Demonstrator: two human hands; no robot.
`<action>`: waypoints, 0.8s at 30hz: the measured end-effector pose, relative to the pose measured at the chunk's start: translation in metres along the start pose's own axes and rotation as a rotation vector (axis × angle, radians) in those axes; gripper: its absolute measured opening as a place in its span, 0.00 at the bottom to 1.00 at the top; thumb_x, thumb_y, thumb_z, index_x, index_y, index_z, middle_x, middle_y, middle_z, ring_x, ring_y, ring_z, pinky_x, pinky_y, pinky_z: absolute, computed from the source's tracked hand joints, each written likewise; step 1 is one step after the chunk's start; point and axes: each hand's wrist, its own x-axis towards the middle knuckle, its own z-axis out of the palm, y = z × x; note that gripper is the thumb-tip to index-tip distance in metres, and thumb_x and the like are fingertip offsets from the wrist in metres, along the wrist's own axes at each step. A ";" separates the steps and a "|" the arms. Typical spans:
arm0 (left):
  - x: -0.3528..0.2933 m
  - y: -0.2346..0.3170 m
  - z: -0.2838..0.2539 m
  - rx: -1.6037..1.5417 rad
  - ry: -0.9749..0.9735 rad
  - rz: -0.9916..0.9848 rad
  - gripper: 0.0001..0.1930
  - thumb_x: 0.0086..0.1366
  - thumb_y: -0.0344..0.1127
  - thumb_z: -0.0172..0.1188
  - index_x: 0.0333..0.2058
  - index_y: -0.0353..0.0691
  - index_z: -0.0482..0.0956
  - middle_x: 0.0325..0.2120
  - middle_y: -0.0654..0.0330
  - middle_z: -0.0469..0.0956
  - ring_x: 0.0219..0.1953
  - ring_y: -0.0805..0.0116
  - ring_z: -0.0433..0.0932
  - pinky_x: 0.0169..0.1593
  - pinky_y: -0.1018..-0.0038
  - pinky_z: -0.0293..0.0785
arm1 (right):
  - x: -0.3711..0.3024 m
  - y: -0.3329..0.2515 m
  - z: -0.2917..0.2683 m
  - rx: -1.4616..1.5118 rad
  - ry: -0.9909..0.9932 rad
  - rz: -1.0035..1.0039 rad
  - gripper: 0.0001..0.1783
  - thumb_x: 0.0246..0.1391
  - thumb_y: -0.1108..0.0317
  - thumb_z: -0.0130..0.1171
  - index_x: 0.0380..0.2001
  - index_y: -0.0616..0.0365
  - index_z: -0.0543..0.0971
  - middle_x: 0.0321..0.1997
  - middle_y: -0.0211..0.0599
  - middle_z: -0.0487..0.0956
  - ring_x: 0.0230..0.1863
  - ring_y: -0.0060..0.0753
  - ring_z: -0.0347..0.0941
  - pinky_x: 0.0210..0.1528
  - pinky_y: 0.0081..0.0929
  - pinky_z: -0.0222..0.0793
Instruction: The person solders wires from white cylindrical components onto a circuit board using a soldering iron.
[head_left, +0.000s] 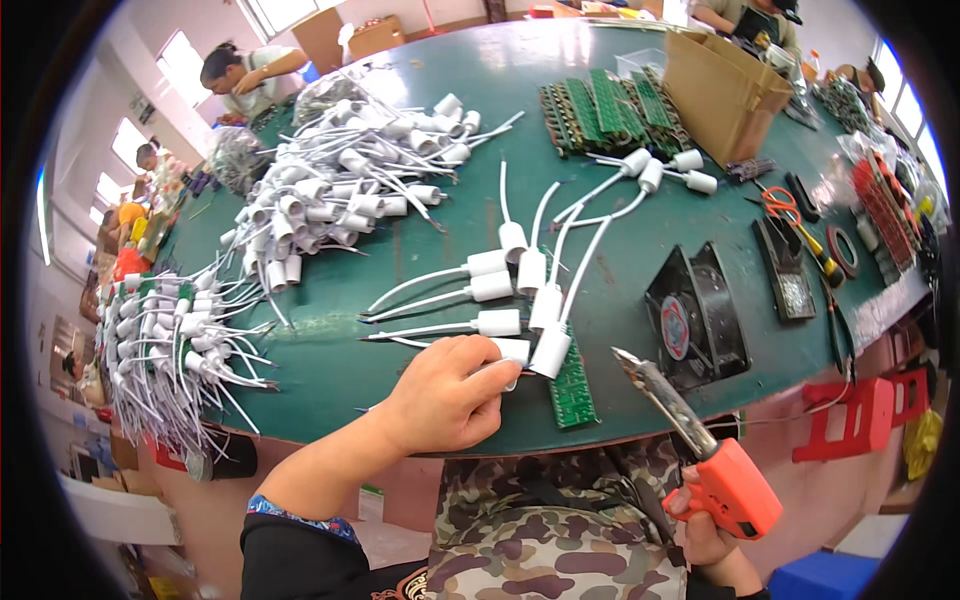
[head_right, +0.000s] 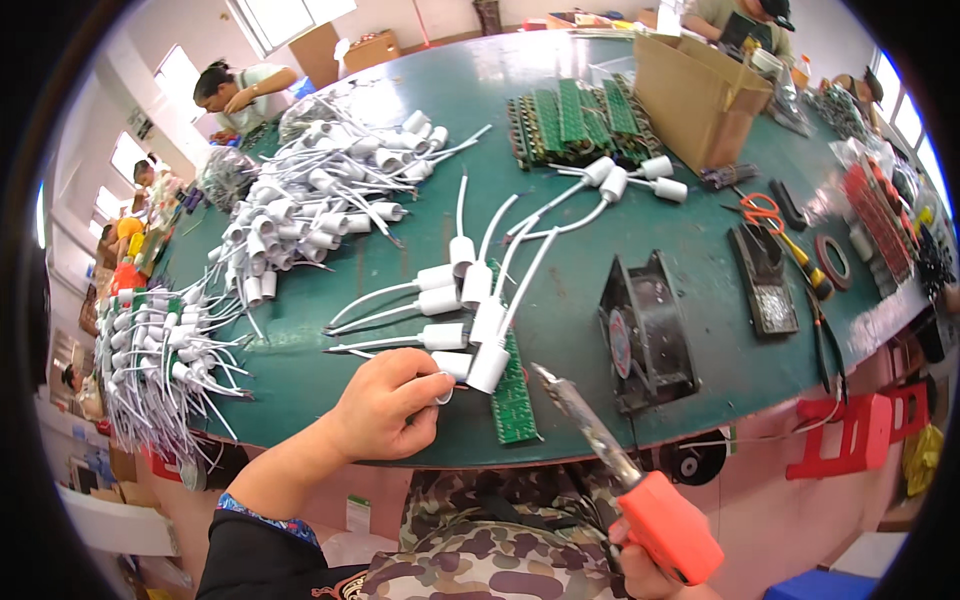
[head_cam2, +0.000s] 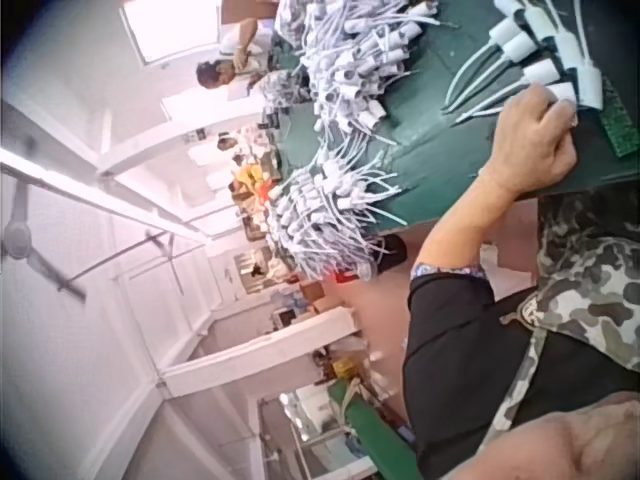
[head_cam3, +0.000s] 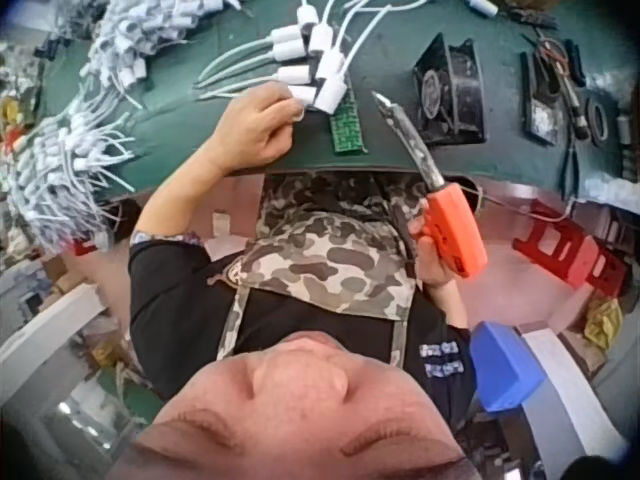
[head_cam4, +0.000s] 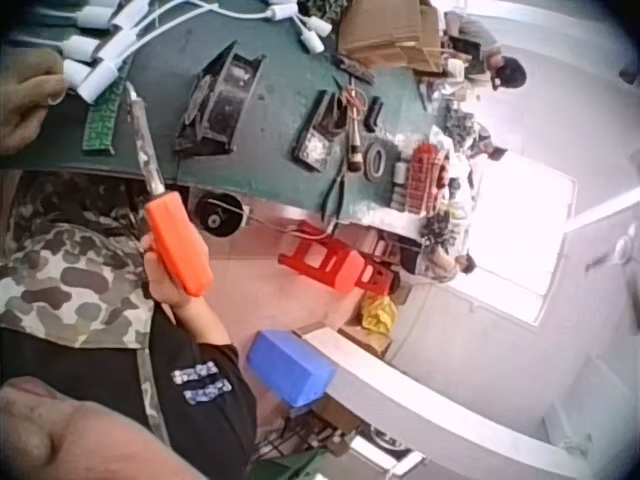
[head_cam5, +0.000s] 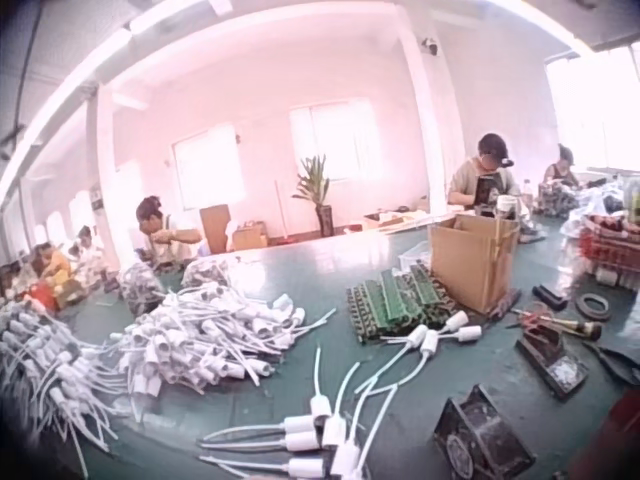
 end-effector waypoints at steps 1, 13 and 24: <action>-0.001 0.004 0.006 -0.059 0.027 -0.042 0.21 0.47 0.21 0.63 0.44 0.39 0.79 0.35 0.55 0.76 0.32 0.54 0.77 0.35 0.62 0.75 | -0.002 0.005 -0.003 -0.007 0.012 0.010 0.31 0.66 0.50 0.61 0.58 0.68 0.73 0.37 0.34 0.78 0.35 0.24 0.73 0.40 0.26 0.71; -0.005 0.022 0.038 0.021 0.215 -0.026 0.15 0.50 0.24 0.72 0.37 0.39 0.79 0.36 0.57 0.76 0.32 0.55 0.77 0.36 0.61 0.73 | 0.013 -0.011 0.000 -0.354 -0.151 -0.166 0.06 0.53 0.71 0.61 0.34 0.59 0.83 0.30 0.32 0.84 0.32 0.44 0.83 0.37 0.37 0.79; 0.002 0.022 0.044 0.189 0.151 0.025 0.15 0.48 0.27 0.71 0.36 0.43 0.79 0.37 0.60 0.76 0.36 0.59 0.76 0.40 0.62 0.68 | 0.020 0.009 0.011 -0.446 -0.076 -0.313 0.07 0.39 0.74 0.60 0.26 0.57 0.82 0.25 0.33 0.83 0.29 0.46 0.79 0.33 0.39 0.75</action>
